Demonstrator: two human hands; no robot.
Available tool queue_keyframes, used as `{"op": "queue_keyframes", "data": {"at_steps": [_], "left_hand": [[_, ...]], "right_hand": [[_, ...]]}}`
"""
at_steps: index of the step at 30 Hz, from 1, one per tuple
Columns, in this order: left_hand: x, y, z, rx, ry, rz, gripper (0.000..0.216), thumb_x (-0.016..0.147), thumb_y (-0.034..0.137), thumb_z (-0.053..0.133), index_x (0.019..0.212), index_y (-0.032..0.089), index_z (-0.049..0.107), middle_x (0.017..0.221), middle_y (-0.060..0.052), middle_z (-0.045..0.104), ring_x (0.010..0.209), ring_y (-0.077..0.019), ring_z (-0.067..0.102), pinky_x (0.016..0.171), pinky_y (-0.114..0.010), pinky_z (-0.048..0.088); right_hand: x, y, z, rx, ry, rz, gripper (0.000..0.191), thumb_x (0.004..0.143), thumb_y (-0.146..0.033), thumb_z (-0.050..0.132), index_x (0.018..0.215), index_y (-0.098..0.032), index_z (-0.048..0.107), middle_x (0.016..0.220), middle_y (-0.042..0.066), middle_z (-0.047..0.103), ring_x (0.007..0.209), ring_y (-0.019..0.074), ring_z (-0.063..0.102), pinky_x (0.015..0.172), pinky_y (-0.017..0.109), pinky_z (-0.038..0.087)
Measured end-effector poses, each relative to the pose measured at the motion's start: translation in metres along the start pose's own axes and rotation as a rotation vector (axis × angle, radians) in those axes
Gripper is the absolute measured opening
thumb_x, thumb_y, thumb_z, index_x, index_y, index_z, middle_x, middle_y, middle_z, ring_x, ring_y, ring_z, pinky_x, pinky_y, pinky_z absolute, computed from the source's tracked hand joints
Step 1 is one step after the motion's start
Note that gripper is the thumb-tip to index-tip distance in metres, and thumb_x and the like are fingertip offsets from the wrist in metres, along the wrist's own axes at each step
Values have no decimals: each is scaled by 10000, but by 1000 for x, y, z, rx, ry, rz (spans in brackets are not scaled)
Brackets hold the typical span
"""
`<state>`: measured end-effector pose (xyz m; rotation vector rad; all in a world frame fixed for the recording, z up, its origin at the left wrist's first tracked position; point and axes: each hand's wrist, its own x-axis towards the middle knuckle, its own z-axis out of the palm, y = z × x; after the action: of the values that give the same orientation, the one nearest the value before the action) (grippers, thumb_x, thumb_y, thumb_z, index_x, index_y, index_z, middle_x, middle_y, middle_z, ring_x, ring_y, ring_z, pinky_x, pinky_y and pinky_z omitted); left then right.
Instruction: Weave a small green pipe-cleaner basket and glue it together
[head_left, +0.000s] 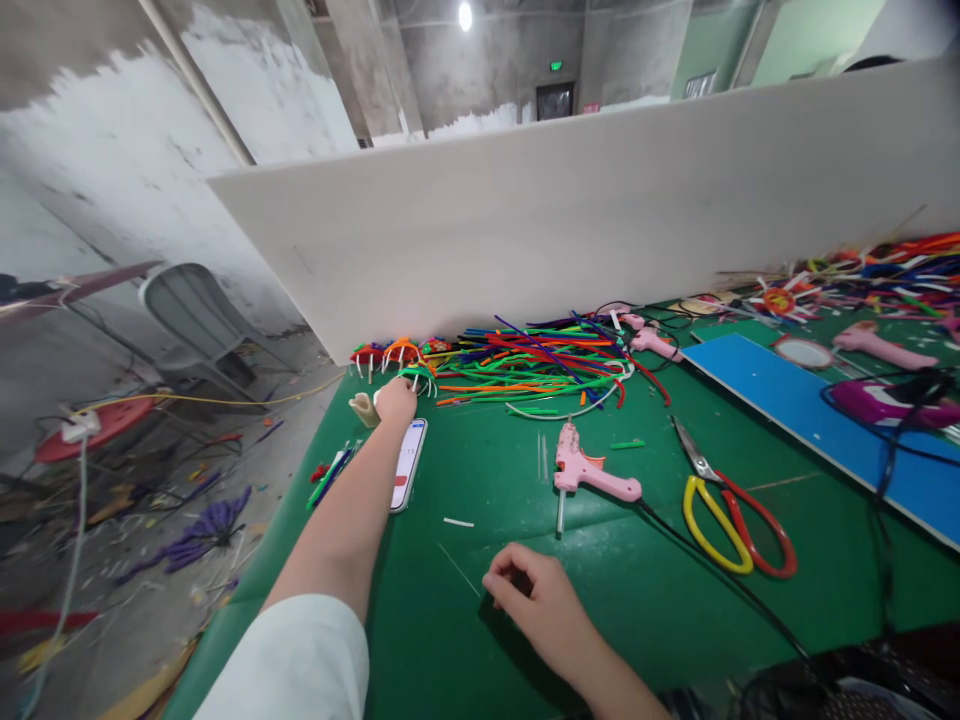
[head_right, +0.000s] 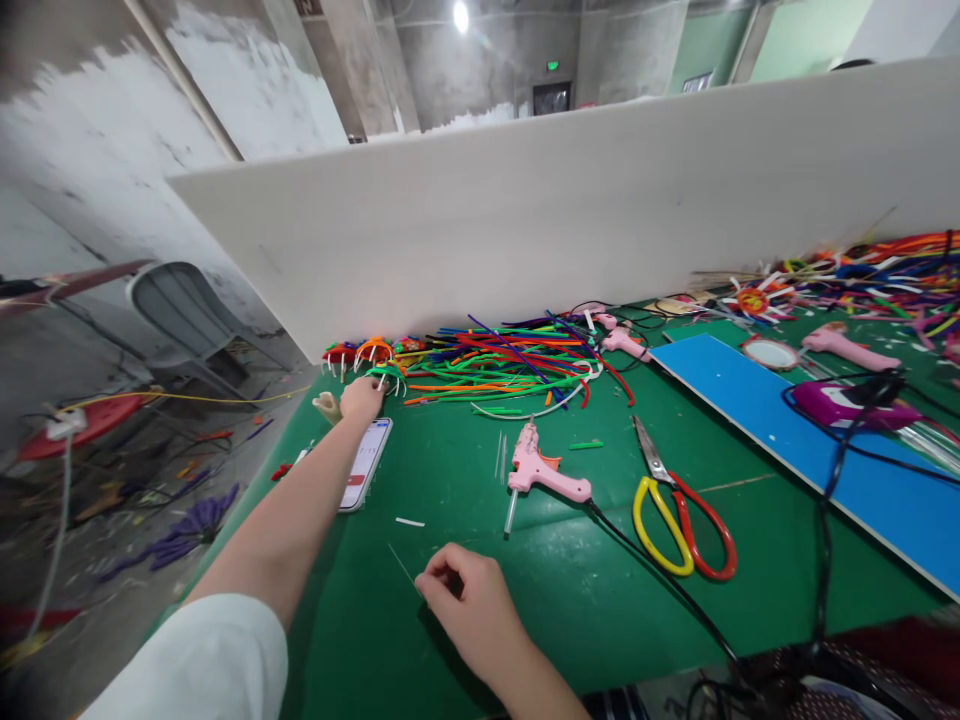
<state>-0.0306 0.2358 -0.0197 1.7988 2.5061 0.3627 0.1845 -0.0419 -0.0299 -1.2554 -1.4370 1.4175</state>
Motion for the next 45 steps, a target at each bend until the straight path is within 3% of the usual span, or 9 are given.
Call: {"op": "queue_keyframes", "data": {"at_steps": [15, 26, 34, 40, 45], "left_hand": [[-1, -7, -6, -31, -55, -2, 307, 732, 410, 474, 861, 208, 665, 859, -96, 665, 842, -255, 589, 647, -299, 423], [-9, -7, -9, -93, 81, 27, 265, 753, 375, 465, 857, 217, 650, 904, -59, 662, 854, -228, 582, 677, -286, 416], [5, 2, -17, -131, 248, 20, 375, 791, 352, 432, 1130, 196, 461, 945, -76, 641, 906, -227, 564, 748, -326, 411], [19, 2, -22, -112, 223, 90, 229, 767, 277, 456, 910, 192, 615, 920, -72, 650, 892, -223, 571, 758, -306, 413], [24, 2, -30, -80, 235, 162, 254, 769, 280, 439, 897, 196, 641, 916, -68, 656, 886, -219, 572, 772, -305, 408]], "right_hand": [[1, 3, 1, -58, -16, -17, 152, 761, -292, 504, 687, -172, 559, 601, -27, 534, 580, 89, 475, 542, 197, 328], [0, 2, 1, -80, -16, -21, 149, 765, -284, 498, 687, -170, 555, 603, -30, 533, 578, 84, 469, 539, 191, 322], [1, 4, 2, -111, -10, -25, 139, 763, -279, 504, 691, -174, 560, 607, -32, 545, 580, 81, 477, 538, 186, 321], [0, 5, 2, -123, -13, -36, 146, 768, -284, 502, 696, -175, 566, 620, -32, 550, 594, 80, 485, 551, 181, 329], [0, 7, 4, -135, -2, -38, 144, 769, -282, 504, 695, -174, 566, 616, -33, 547, 588, 77, 477, 549, 179, 326]]}}
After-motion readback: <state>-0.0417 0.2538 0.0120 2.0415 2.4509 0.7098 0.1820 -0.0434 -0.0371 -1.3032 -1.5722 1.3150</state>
